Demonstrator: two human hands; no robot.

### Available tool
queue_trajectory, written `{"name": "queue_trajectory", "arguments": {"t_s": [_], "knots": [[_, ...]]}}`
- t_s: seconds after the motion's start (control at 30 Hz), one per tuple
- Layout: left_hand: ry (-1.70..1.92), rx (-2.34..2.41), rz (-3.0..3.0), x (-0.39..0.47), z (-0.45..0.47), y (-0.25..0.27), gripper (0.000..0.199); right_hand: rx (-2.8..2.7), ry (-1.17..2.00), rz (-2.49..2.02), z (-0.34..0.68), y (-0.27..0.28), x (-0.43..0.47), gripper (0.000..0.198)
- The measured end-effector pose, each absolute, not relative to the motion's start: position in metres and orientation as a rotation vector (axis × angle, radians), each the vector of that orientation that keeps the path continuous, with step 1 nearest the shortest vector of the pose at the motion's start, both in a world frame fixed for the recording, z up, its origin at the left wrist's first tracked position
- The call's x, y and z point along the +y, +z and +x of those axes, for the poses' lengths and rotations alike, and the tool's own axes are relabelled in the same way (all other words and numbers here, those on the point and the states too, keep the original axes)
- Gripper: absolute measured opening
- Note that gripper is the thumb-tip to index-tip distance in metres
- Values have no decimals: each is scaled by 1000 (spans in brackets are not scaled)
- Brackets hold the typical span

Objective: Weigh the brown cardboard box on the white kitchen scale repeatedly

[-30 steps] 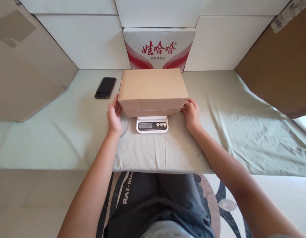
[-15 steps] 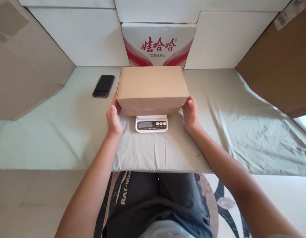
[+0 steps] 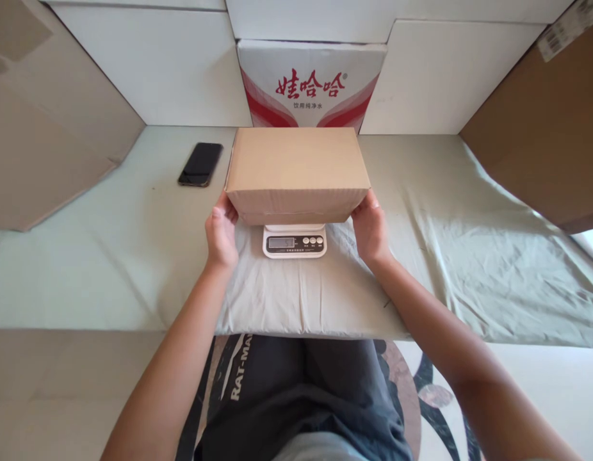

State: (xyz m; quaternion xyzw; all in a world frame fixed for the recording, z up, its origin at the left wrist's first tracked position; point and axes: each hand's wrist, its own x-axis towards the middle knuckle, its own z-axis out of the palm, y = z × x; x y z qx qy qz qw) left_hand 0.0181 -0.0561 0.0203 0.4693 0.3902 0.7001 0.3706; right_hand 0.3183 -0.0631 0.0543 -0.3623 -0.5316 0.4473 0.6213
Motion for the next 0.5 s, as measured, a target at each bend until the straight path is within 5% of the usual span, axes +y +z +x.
{"name": "queue_trajectory", "arguments": {"t_s": [0.5], "knots": [[1683, 913, 1198, -40, 32, 86, 77, -1256, 910, -826, 306, 102, -37, 79]]}}
